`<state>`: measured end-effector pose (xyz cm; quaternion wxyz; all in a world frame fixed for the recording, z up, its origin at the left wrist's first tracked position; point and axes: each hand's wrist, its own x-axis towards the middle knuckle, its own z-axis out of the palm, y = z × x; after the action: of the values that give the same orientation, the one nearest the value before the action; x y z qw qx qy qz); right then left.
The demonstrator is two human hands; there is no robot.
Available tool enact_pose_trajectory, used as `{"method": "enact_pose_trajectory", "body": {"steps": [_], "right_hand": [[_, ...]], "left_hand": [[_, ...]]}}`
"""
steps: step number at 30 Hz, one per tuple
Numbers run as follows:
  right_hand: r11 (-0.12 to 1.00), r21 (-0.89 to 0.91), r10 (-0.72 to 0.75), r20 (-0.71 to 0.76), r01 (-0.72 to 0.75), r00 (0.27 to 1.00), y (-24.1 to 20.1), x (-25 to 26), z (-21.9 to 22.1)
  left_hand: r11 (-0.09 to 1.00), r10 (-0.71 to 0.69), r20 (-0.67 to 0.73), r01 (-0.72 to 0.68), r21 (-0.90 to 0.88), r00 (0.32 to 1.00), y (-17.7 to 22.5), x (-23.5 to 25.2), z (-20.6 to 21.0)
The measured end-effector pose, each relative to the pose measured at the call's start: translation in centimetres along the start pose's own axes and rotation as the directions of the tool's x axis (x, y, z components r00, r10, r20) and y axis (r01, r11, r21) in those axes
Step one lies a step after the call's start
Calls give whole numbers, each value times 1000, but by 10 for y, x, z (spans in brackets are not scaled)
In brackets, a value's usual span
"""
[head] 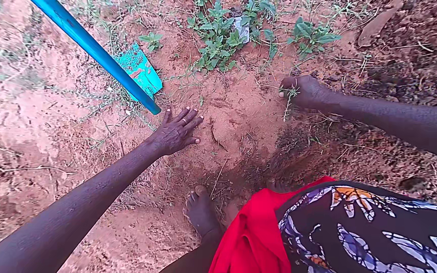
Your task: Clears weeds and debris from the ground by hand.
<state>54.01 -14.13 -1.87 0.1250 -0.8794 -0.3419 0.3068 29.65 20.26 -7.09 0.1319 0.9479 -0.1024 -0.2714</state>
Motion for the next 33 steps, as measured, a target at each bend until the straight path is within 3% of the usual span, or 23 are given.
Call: {"method": "enact_pose_trajectory", "body": {"steps": [3, 7, 9, 12, 16, 21, 23, 27, 33], "right_hand": [[995, 104, 9, -100, 1, 995, 6, 20, -9], [980, -31, -198, -147, 195, 969, 2, 58, -11], [958, -194, -228, -77, 210, 971, -5, 76, -7], [895, -419, -130, 78, 150, 989, -18, 93, 1], [855, -511, -30, 117, 86, 993, -18, 103, 8], [693, -684, -164, 158, 228, 974, -22, 101, 11], [719, -672, -78, 177, 179, 981, -34, 95, 15], [838, -543, 168, 157, -57, 973, -54, 81, 10], [880, -456, 170, 41, -133, 985, -32, 80, 27]], "left_hand": [[1000, -12, 16, 13, -4, 1000, 1, 1, -2], [1000, -24, 19, 24, -8, 1000, 2, 1, -2], [999, -37, 37, 37, -12, 999, 2, 1, -3], [999, -33, 32, 34, -23, 999, 1, 1, -2], [1000, -23, 25, 23, -20, 999, 0, 1, -1], [1000, 4, -13, -4, -20, 1000, -5, 1, 4], [1000, 17, -25, -18, -20, 1000, -5, 1, 4], [1000, 18, -21, -18, -17, 1000, -5, 0, 5], [1000, -9, -2, 9, -4, 1000, -2, 1, 2]]}}
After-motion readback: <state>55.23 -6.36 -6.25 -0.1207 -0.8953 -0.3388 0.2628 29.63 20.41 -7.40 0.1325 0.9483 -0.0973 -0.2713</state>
